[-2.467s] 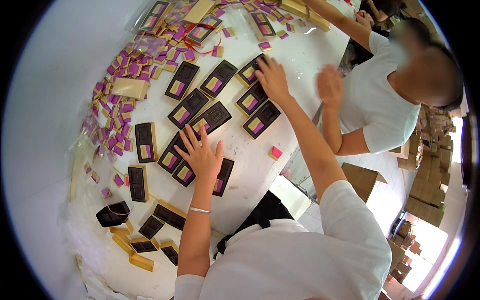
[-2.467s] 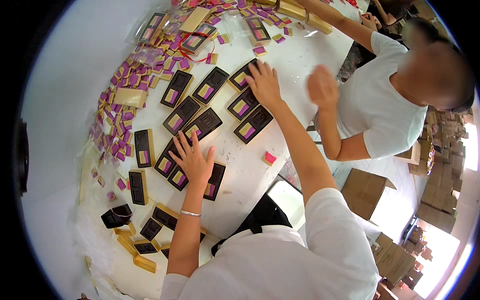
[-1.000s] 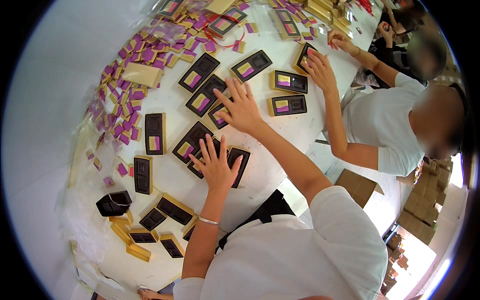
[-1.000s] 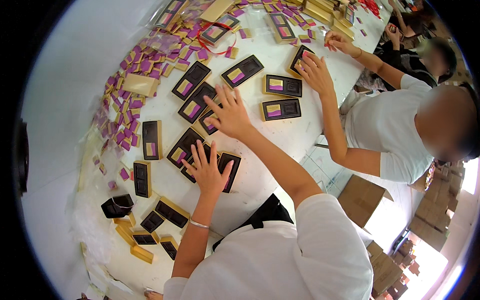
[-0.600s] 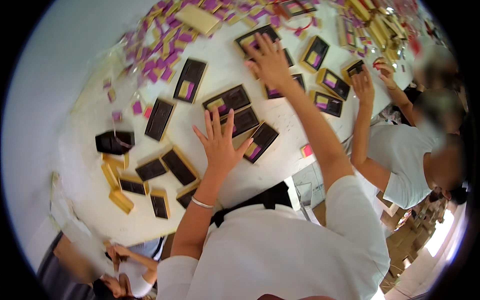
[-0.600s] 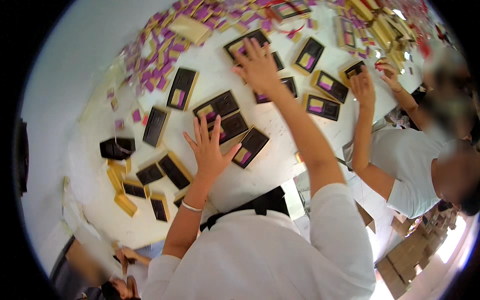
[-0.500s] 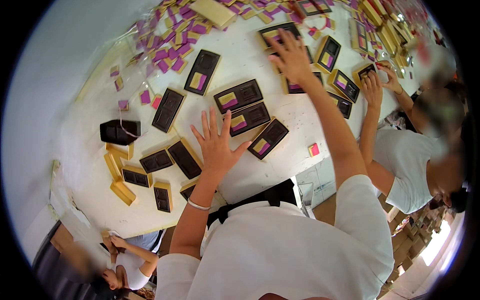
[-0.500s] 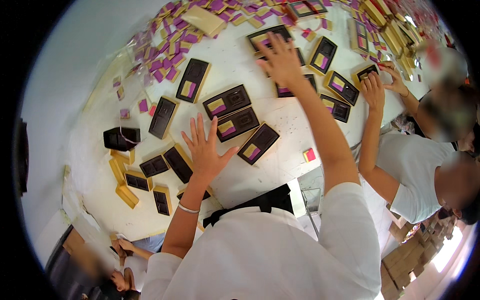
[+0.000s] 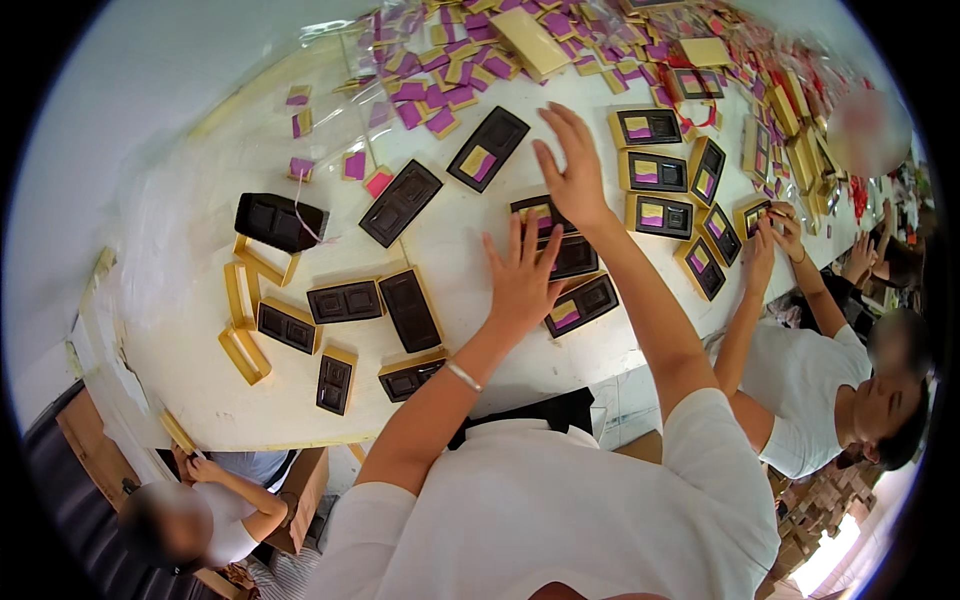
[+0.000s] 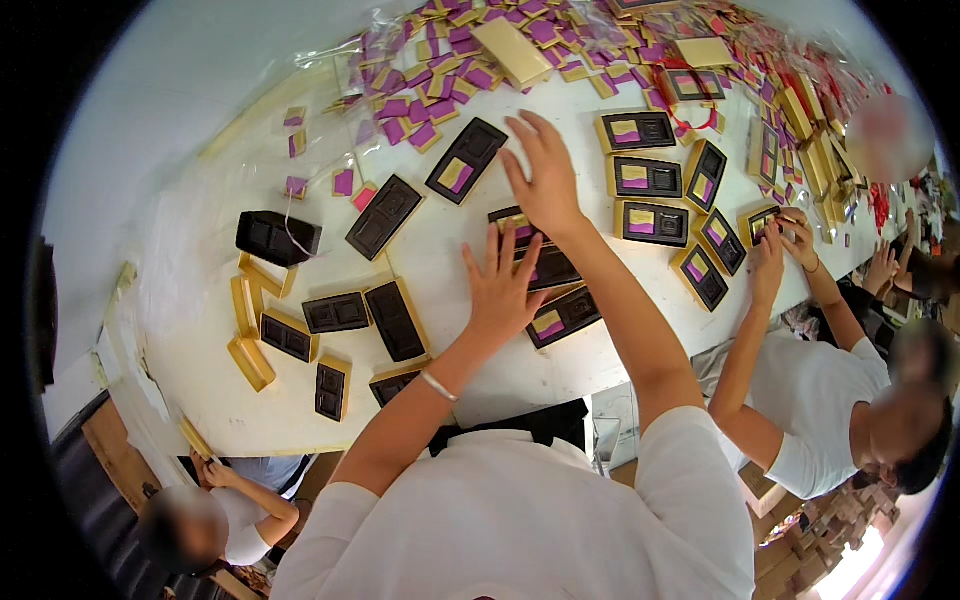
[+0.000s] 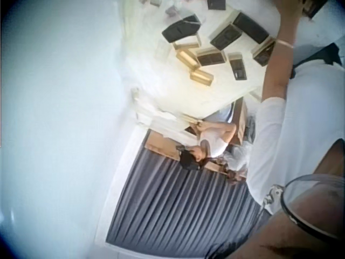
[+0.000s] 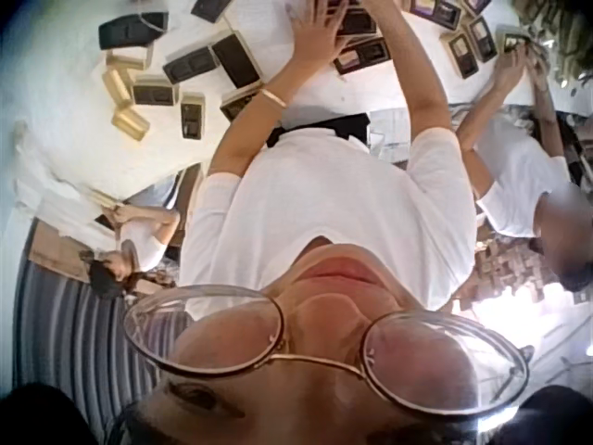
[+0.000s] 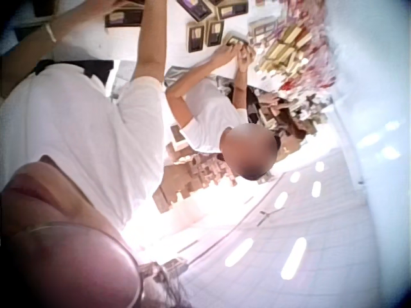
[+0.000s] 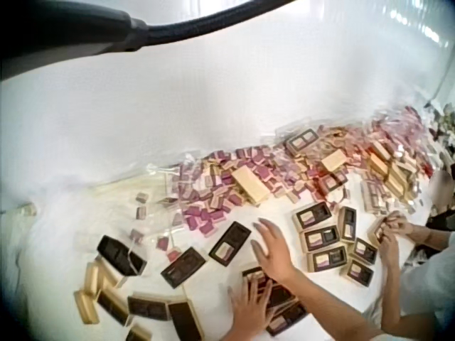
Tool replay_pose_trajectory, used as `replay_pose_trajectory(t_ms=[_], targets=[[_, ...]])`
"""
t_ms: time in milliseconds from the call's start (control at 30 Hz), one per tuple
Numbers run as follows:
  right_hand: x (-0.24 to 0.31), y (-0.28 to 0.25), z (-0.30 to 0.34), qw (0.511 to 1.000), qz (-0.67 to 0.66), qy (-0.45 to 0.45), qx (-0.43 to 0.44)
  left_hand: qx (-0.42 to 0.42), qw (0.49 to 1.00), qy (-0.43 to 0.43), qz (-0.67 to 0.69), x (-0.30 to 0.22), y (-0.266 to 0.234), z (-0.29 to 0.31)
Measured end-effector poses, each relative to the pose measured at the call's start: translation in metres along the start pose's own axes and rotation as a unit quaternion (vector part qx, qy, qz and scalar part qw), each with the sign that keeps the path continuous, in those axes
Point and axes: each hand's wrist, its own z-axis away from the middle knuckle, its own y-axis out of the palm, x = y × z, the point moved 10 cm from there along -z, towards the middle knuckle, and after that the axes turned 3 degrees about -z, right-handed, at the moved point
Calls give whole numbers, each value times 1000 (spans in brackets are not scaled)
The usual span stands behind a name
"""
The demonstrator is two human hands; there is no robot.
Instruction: The person assembles small cosmetic compacts by placing colored inserts into black trays and closing them with gold frames. The person repeatedly picks up inserts, positions them in trays, and secures the frames, working at a shared table with other workers.
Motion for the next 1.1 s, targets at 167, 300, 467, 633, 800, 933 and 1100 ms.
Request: replay_pose_trajectory(t_ms=[167, 300, 467, 633, 800, 933, 1100], targets=[[-5, 14, 1, 998, 53, 16, 4, -22, 989, -28, 145, -3, -24, -1], [25, 62, 17, 973, 181, -85, 118, 99, 981, 58, 155, -26, 5, 60], [-6, 95, 21, 930, 265, -92, 236, 12, 996, 92, 19, -41, 23, 24], [-49, 45, 8, 932, 296, -59, 200, 76, 982, 87, 150, -54, 13, -11], [-15, 109, -38, 959, 172, -66, 214, -88, 986, -99, 101, 70, -60, 7], [-10, 144, -39, 957, 209, -134, 151, -33, 955, -294, -33, 192, -103, 38], [-26, 147, -32, 960, 177, -84, 201, -3, 973, -232, 2, 191, -85, 26]])
